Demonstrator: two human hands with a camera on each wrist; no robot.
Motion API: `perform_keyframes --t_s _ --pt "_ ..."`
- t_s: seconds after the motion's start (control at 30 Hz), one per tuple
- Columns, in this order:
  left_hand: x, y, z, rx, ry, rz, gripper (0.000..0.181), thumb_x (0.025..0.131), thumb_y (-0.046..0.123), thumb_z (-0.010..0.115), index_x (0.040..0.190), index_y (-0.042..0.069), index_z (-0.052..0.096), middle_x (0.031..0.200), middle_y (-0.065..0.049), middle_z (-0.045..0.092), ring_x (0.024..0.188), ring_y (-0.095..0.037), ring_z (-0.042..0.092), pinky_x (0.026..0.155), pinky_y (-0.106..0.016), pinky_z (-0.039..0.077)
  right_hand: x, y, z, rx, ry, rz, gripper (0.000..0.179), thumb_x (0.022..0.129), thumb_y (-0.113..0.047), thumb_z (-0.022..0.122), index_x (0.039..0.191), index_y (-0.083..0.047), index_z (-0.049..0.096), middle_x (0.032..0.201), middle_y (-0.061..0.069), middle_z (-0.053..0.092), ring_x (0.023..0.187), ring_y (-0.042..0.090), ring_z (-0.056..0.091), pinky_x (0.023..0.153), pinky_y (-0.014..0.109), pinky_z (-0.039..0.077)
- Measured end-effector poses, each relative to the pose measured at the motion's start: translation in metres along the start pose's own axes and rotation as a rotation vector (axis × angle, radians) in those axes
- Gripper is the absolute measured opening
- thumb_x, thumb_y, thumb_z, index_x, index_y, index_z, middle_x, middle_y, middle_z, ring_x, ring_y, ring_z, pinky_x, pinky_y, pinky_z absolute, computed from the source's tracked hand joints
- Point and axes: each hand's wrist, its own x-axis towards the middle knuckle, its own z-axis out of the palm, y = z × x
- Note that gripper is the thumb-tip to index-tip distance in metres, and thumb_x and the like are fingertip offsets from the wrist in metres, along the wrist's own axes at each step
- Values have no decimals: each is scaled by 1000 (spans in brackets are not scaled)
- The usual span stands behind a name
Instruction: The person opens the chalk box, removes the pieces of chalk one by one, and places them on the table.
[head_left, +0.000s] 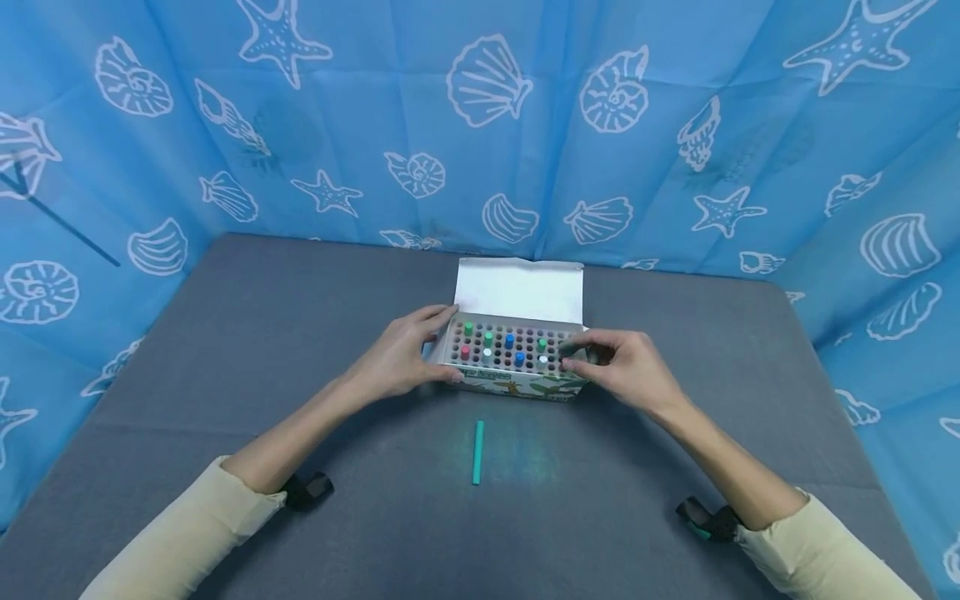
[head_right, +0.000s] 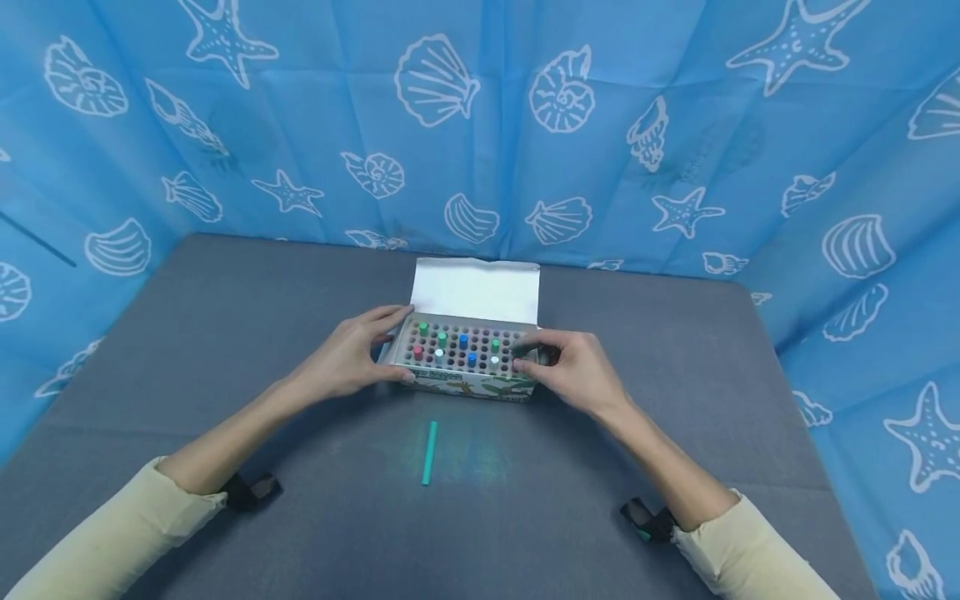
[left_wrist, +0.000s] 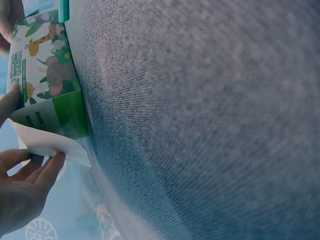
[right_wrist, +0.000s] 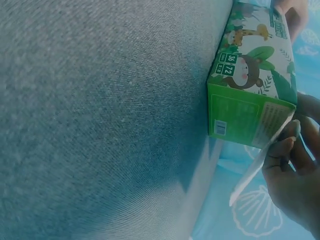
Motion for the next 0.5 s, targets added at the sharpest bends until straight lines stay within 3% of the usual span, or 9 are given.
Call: perform_keyframes --t_s 0.23,0.5 --pt "0 0 -1 6 -4 -1 98 77 35 87 155 8 34 153 -18 39 129 -36 51 100 -47 52 5 -1 -1 -44 -87 25 24 87 -14 78 110 -7 76 81 2 67 54 12 45 46 25 38" --pt "-1 1 -1 7 -5 5 97 78 35 86 155 8 33 154 -19 38 123 -35 56 96 -44 55 8 -4 0 -98 -103 -5 19 88 -13 77 107 -9 78 90 4 73 51 10 45 45 25 38"
